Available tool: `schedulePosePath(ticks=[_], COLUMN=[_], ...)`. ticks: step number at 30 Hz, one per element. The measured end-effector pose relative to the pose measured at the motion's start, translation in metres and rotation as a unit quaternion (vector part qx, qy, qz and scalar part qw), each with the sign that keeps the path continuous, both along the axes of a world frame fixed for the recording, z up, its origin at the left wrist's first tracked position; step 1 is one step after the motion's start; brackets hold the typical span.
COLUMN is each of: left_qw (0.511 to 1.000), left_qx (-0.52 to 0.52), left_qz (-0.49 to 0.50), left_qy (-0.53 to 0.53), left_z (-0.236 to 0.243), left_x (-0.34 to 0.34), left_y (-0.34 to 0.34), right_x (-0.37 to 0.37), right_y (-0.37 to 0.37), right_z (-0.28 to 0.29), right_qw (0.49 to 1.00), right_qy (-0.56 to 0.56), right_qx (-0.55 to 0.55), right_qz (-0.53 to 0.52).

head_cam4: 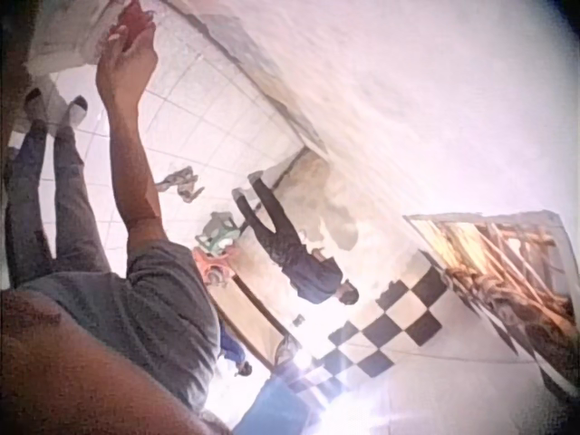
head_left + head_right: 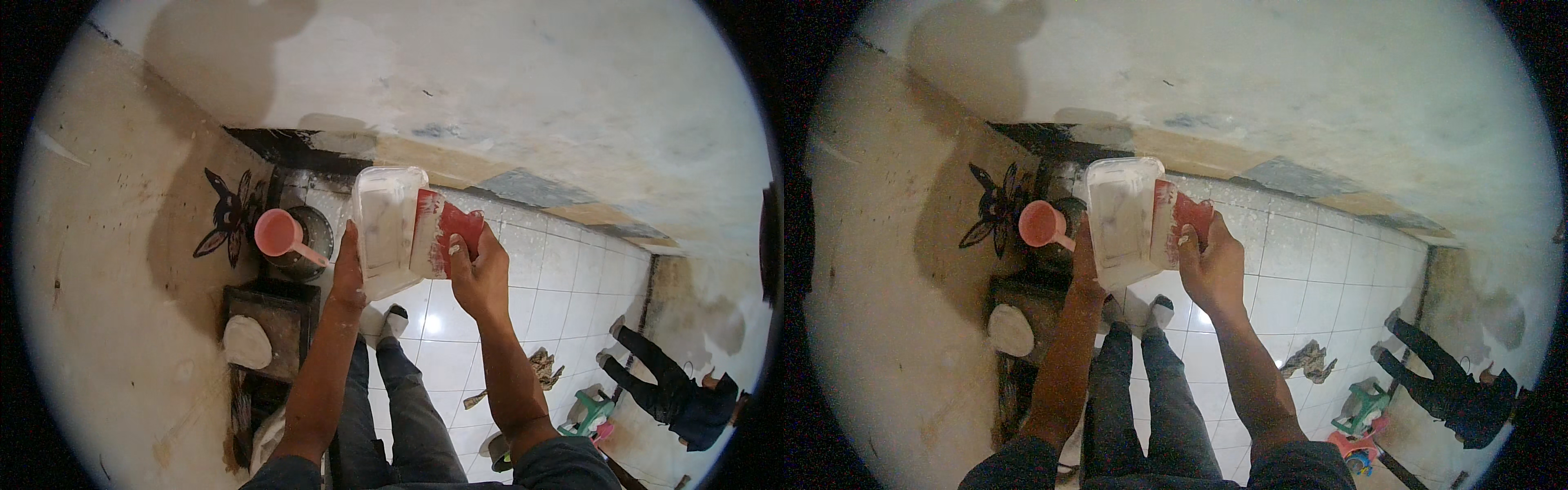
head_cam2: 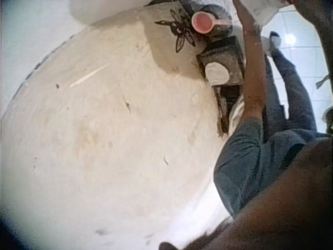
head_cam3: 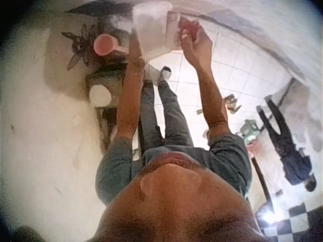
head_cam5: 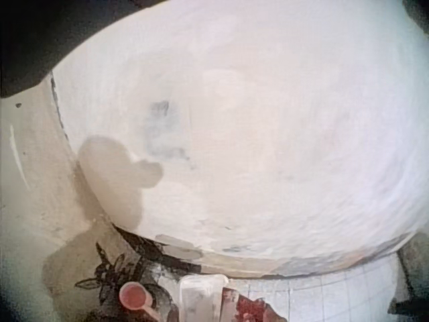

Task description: The person applies putty to a wall using a scraper, repeatedly dipping the tool into a container to gather more material and spreading it over the wall surface.

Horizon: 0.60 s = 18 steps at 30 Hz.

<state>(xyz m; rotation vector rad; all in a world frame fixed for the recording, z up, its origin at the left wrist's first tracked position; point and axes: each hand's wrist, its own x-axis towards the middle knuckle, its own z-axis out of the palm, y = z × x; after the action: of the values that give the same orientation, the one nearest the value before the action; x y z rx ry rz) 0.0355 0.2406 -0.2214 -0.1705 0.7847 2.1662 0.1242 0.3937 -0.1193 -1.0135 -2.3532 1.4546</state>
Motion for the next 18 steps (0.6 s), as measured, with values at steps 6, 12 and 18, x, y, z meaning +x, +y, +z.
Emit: schedulePosePath(ticks=[6, 12, 18], left_qw=[0.999, 0.997, 0.998], left_qx=[0.035, 0.044, 0.006], left_qz=[-0.03, -0.057, -0.052], left_qy=[-0.011, -0.021, -0.023], left_z=[-0.011, -0.013, -0.009], left_x=[0.006, 0.018, 0.02], left_y=[0.001, 0.002, 0.0], right_x=[0.004, 0.004, 0.006], right_y=[0.009, 0.018, 0.027], right_z=[-0.005, -0.015, -0.025], right_qw=[0.999, 0.997, 0.977], right_qy=[0.035, 0.038, 0.09], right_qx=[-0.017, -0.066, -0.193], right_qz=[0.003, -0.001, -0.005])
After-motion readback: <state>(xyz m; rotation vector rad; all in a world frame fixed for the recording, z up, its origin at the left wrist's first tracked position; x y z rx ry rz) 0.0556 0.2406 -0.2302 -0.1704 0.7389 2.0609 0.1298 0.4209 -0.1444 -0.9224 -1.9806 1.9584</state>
